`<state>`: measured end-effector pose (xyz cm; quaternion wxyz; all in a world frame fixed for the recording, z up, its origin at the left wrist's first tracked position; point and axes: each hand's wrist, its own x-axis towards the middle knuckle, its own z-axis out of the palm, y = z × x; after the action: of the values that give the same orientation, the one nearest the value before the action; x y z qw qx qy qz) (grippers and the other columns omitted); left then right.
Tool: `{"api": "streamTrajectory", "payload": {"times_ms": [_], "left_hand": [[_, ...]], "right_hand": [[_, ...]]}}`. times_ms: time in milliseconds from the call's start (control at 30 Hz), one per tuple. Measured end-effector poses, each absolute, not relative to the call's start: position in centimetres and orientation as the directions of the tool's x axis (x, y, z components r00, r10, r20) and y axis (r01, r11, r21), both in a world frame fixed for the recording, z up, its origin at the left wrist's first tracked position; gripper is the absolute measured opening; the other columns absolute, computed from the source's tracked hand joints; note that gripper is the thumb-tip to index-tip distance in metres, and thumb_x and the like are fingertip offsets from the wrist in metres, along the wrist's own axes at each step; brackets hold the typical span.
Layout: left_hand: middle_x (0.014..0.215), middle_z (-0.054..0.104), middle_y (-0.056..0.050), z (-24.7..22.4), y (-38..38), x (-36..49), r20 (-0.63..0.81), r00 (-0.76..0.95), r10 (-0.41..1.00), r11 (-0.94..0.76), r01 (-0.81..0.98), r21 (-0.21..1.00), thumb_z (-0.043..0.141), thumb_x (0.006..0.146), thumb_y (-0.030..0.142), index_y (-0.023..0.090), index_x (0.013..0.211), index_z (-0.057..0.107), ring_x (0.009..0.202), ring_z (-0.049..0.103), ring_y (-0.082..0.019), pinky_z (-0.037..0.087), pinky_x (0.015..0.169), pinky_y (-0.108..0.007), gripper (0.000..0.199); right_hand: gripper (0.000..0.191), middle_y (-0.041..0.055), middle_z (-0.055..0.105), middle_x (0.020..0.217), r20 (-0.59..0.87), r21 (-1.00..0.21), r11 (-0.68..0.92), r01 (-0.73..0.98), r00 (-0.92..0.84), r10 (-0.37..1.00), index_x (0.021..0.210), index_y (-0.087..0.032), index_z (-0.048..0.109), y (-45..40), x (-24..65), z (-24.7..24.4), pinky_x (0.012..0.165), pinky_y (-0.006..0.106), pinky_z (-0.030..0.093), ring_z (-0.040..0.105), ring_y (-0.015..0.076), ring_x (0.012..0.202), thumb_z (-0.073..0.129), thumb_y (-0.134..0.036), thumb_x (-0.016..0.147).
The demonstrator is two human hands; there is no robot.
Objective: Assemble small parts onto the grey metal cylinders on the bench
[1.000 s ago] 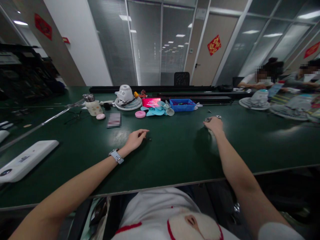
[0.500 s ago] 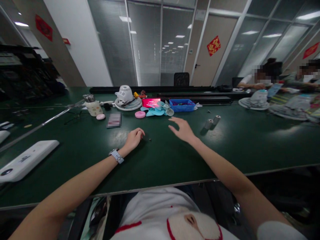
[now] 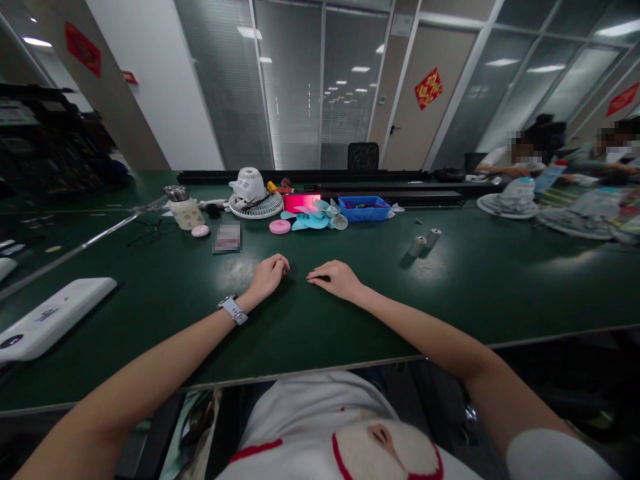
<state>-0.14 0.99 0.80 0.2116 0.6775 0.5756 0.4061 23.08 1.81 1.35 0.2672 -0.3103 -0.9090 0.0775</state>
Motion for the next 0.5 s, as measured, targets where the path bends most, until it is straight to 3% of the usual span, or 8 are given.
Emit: {"api": "streamTrajectory", "payload": {"times_ms": [167, 300, 400, 500], "left_hand": [[0.064, 0.058, 0.0, 1.0, 0.8, -0.1, 0.292, 0.001, 0.956, -0.231, 0.614, 0.754, 0.038, 0.081, 0.026, 0.02, 0.074, 0.061, 0.062, 0.056, -0.016, 0.039, 0.06, -0.026, 0.025], [0.063, 0.058, 0.0, 1.2, 0.8, 0.0, 0.298, 0.013, 0.954, -0.244, 0.611, 0.753, 0.037, 0.081, 0.026, 0.02, 0.073, 0.06, 0.062, 0.056, -0.016, 0.039, 0.061, -0.027, 0.025], [0.064, 0.059, 0.0, 1.1, 0.8, 0.0, 0.3, 0.03, 0.953, -0.255, 0.611, 0.75, 0.037, 0.081, 0.026, 0.019, 0.074, 0.06, 0.063, 0.056, -0.017, 0.039, 0.06, -0.027, 0.025], [0.065, 0.06, -0.001, 1.0, 0.8, 0.0, 0.307, 0.035, 0.951, -0.263, 0.615, 0.743, 0.037, 0.081, 0.025, 0.019, 0.074, 0.062, 0.064, 0.057, -0.016, 0.039, 0.061, -0.027, 0.026]], "right_hand": [[0.022, -0.0016, 0.077, 0.099, 0.426, -0.402, 0.745, 0.533, -0.611, 0.667, 0.103, -0.027, 0.077, 2.1, 23.5, 1.5, 0.085, 0.031, 0.053, 0.071, 0.0171, 0.087, 0.064, -0.02, 0.087], [0.026, -0.0009, 0.076, 0.105, 0.537, -0.305, 0.641, 0.705, -0.428, 0.727, 0.107, -0.028, 0.076, 4.0, 27.3, 3.4, 0.087, 0.033, 0.052, 0.07, 0.0199, 0.095, 0.06, -0.023, 0.087], [0.028, 0.0041, 0.075, 0.107, 0.641, -0.273, 0.331, 0.903, -0.086, 0.763, 0.106, -0.025, 0.076, 6.0, 33.0, 5.4, 0.09, 0.038, 0.05, 0.068, 0.0249, 0.1, 0.056, -0.022, 0.087], [0.031, 0.0087, 0.075, 0.103, 0.609, -0.33, -0.018, 0.944, 0.227, 0.76, 0.108, -0.022, 0.075, 7.4, 38.8, 6.6, 0.087, 0.041, 0.05, 0.067, 0.0281, 0.097, 0.055, -0.019, 0.084]]}}
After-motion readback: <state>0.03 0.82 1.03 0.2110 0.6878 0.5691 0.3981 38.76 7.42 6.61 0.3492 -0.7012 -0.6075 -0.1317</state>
